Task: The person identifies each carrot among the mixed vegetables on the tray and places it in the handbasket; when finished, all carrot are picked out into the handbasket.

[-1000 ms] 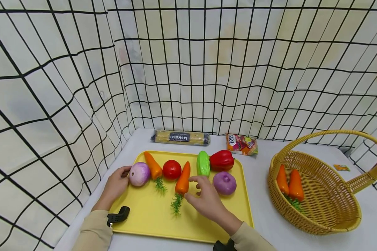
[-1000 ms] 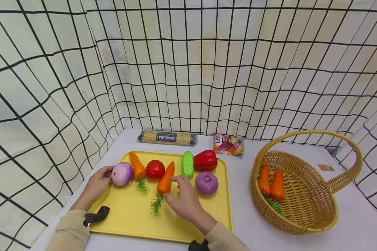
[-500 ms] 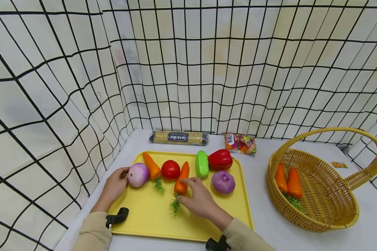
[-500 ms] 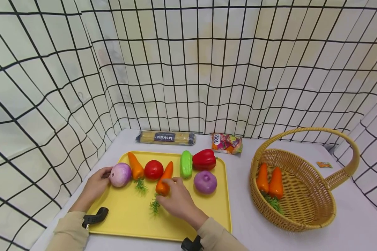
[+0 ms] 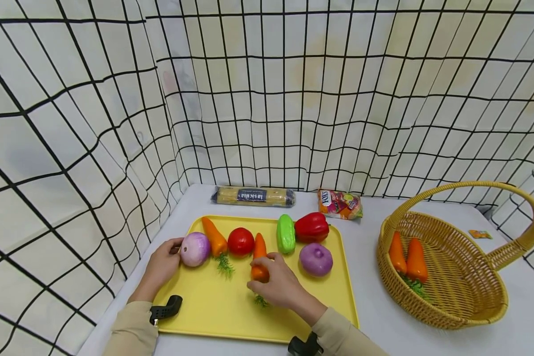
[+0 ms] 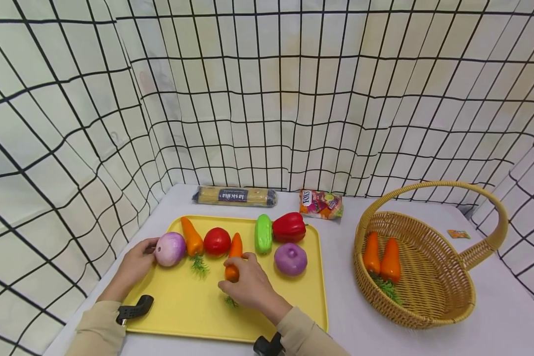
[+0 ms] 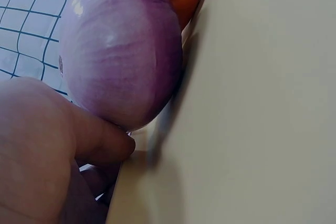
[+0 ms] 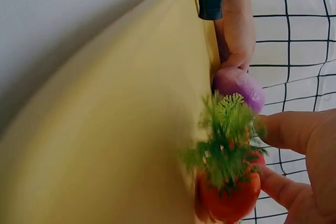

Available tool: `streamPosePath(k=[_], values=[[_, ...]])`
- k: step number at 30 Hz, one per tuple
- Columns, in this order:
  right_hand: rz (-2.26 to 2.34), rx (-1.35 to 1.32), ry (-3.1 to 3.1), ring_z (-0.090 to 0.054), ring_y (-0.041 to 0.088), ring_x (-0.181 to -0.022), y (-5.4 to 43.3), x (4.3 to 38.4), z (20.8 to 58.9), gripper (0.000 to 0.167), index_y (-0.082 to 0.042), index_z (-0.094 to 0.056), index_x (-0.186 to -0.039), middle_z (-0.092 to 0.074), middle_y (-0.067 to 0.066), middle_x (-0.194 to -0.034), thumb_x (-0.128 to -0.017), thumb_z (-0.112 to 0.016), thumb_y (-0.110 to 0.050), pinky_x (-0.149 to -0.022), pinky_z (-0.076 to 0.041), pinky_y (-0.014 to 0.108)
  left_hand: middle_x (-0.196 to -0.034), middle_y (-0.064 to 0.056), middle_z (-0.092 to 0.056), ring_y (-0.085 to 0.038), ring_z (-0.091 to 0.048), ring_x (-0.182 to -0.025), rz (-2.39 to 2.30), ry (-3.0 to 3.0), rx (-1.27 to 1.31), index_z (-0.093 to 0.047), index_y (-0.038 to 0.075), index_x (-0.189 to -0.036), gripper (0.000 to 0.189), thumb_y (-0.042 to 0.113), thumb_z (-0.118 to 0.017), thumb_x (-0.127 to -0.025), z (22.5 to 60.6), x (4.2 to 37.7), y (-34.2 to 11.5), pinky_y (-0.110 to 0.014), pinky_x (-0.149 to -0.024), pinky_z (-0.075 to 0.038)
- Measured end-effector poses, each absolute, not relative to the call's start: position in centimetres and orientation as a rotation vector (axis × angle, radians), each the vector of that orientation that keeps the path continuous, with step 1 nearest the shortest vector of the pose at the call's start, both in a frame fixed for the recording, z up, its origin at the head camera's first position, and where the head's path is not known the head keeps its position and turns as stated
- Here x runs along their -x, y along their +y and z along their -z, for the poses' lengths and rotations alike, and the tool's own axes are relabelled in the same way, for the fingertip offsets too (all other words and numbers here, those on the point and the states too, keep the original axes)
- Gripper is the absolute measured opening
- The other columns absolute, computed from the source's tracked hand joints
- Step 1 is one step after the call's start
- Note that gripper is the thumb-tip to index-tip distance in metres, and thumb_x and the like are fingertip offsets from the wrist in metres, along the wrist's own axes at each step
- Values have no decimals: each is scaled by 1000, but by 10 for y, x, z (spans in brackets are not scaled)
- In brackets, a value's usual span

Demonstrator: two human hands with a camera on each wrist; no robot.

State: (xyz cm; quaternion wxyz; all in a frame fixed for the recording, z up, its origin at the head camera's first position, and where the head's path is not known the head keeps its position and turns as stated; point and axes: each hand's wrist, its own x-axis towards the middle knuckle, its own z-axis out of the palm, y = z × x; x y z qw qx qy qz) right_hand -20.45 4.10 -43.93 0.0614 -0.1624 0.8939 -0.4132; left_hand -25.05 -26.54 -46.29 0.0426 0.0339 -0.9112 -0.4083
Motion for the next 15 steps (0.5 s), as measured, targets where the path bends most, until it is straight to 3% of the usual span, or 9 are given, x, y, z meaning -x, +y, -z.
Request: streamPosePath(k=[7, 15], values=[[1291, 434, 2733, -55, 28, -107, 45, 204, 448, 41, -17, -65, -113, -44, 15, -136, -75, -80, -20, -90, -47, 45, -129, -26, -55, -39, -52, -119, 1248, -2783, -92, -50, -4, -137, 43, 5, -43, -95, 464, 250, -266, -53, -102, -39], [1404, 360, 2757, -54, 27, -106, 53, 201, 451, 31, -18, -67, -106, -48, 12, -130, -78, -72, -6, -91, -49, 47, -129, -27, -55, -39, -51, -118, 1238, -2790, -99, -49, -4, -137, 44, 4, -42, -94, 463, 251, -266, -53, -102, -39]])
